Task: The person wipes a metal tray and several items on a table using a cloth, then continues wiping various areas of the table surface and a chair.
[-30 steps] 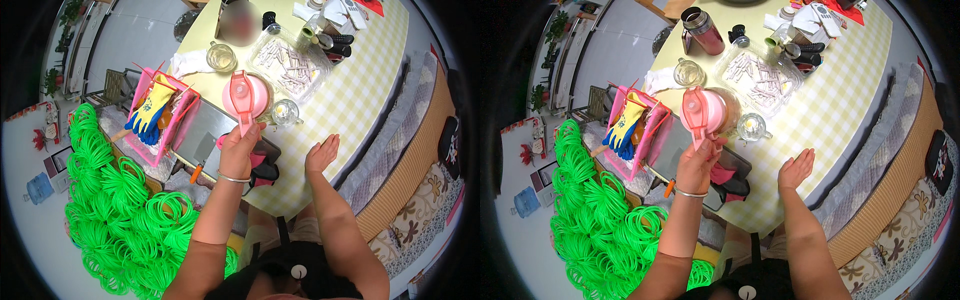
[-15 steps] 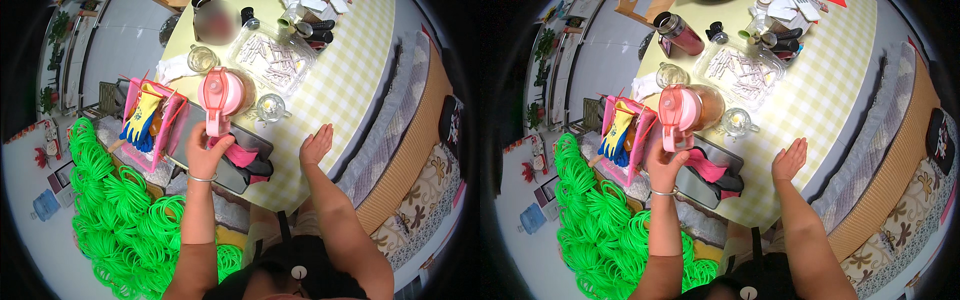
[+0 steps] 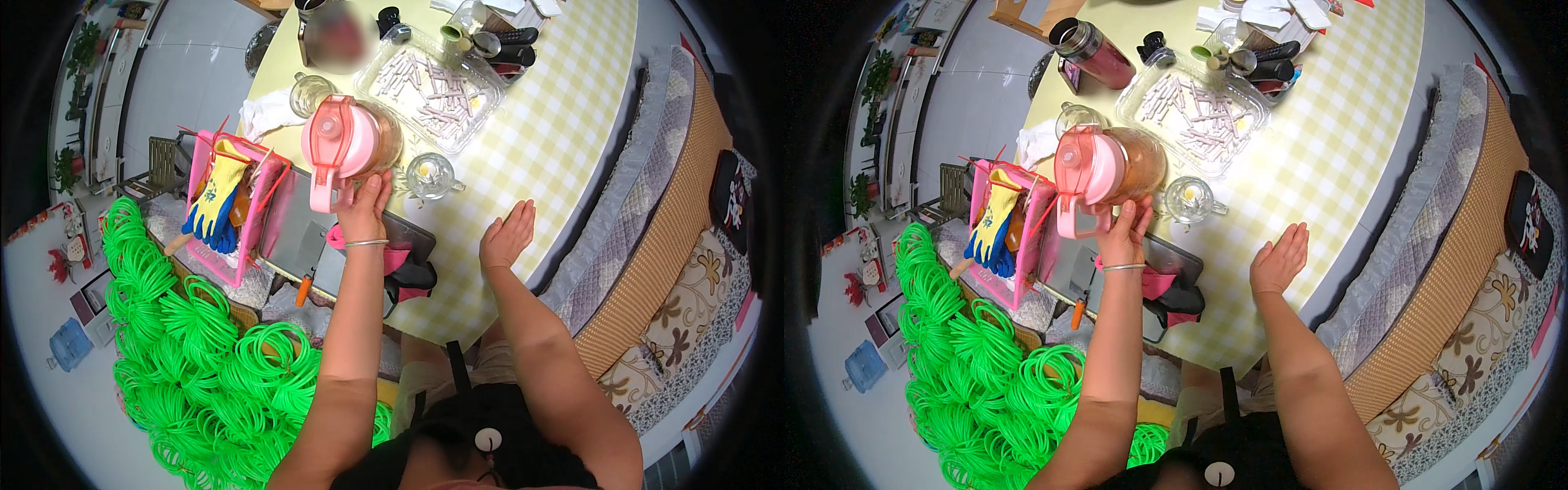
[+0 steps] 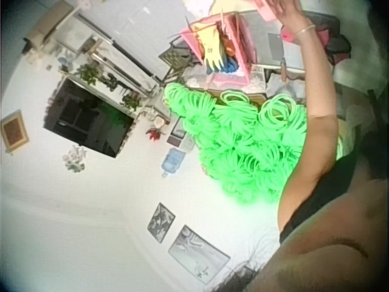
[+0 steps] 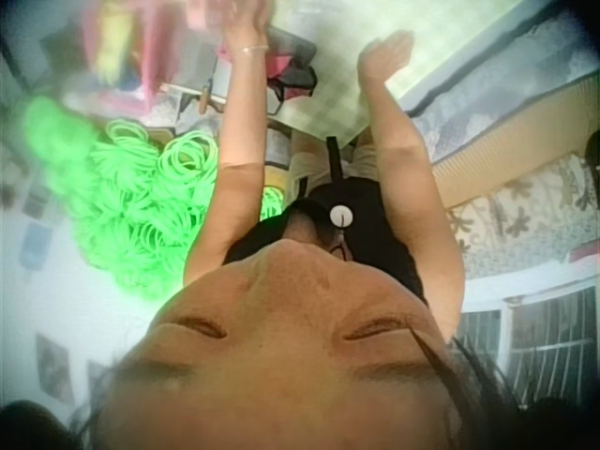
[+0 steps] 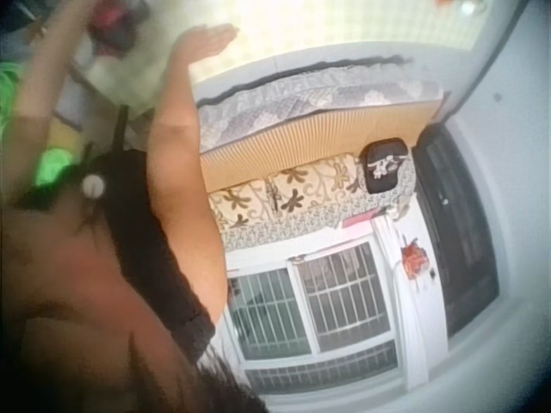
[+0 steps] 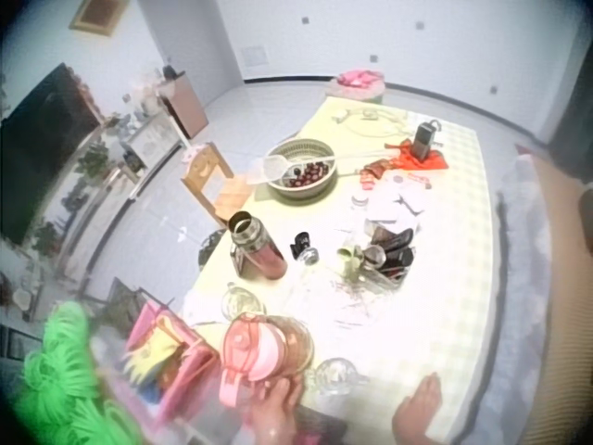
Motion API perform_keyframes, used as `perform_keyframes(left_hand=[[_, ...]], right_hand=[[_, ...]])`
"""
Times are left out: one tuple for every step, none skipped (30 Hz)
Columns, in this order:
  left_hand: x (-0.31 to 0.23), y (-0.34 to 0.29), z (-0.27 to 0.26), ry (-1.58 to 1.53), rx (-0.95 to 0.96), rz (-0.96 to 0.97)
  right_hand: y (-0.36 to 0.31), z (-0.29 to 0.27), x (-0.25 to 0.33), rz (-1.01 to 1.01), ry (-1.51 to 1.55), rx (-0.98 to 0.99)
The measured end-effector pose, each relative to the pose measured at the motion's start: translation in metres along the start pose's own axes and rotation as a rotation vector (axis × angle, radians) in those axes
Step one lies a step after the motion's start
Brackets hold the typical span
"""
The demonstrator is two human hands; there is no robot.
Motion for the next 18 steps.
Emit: perform_keyframes(left_hand=[[0.0, 0.0, 0.002, 0.01, 0.011, 0.009], [0.001, 0.0, 0.004, 0.021, 0.022, 0.018], [0.005, 0.002, 0.001, 0.003, 0.015, -0.047], [0.012, 0.005, -0.004, -0.014, 0.009, -0.112], [0.018, 0.006, -0.008, -0.032, 0.002, -0.177], [0.024, 0.005, -0.006, 0.03, 0.01, -0.237], [0.032, 0.001, -0.004, 0.092, 0.018, -0.296], [0.04, -0.002, -0.001, 0.155, 0.027, -0.355], [0.041, -0.01, 0.011, 0.24, 0.0, -0.349], [0.045, -0.012, 0.014, 0.31, 0.033, -0.316], [0.05, -0.013, 0.017, 0.379, 0.066, -0.283], [0.053, -0.014, 0.018, 0.45, 0.097, -0.244], [0.06, -0.014, 0.016, 0.378, 0.088, -0.287], [0.067, -0.017, 0.017, 0.374, 0.103, -0.321], [0.073, -0.02, 0.018, 0.373, 0.116, -0.352], [0.08, -0.023, 0.019, 0.371, 0.128, -0.383], [0.09, -0.027, 0.023, 0.358, 0.163, -0.396], [0.097, -0.033, 0.034, 0.341, 0.178, -0.371]], right_hand=[[0.0, 0.0, -0.001, 0.003, -0.002, 0.002], [0.0, 0.0, -0.002, 0.007, -0.005, 0.005], [0.0, -0.001, 0.0, 0.005, -0.002, 0.004], [0.001, -0.002, 0.001, 0.003, 0.0, 0.002], [0.001, -0.003, 0.003, 0.002, 0.002, 0.001], [0.001, -0.003, 0.002, 0.002, 0.004, 0.0], [0.001, -0.003, 0.002, 0.003, 0.006, 0.0], [0.001, -0.002, 0.002, 0.004, 0.008, -0.001], [0.001, -0.001, 0.001, 0.009, 0.006, 0.008], [0.001, 0.0, 0.0, 0.015, 0.004, 0.017], [0.001, 0.0, -0.001, 0.021, 0.001, 0.026], [0.0, 0.0, 0.0, 0.019, 0.001, 0.024], [0.0, 0.0, 0.001, 0.017, 0.002, 0.022], [0.001, 0.0, 0.001, 0.014, 0.002, 0.02], [0.001, -0.001, 0.001, 0.014, 0.004, 0.018], [0.001, -0.001, 0.002, 0.013, 0.006, 0.017], [0.002, -0.002, 0.002, 0.011, 0.008, 0.015], [0.002, -0.002, 0.001, 0.011, 0.005, 0.008]])
Point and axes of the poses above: each hand's wrist, its own y-axis towards the middle knuckle, its own z-axis out of the palm, x = y × z, the point moved 3 cm from there along y, towards the middle knuckle, and after that the axes turned 9 degrees about -y, right-handed, at the moved point
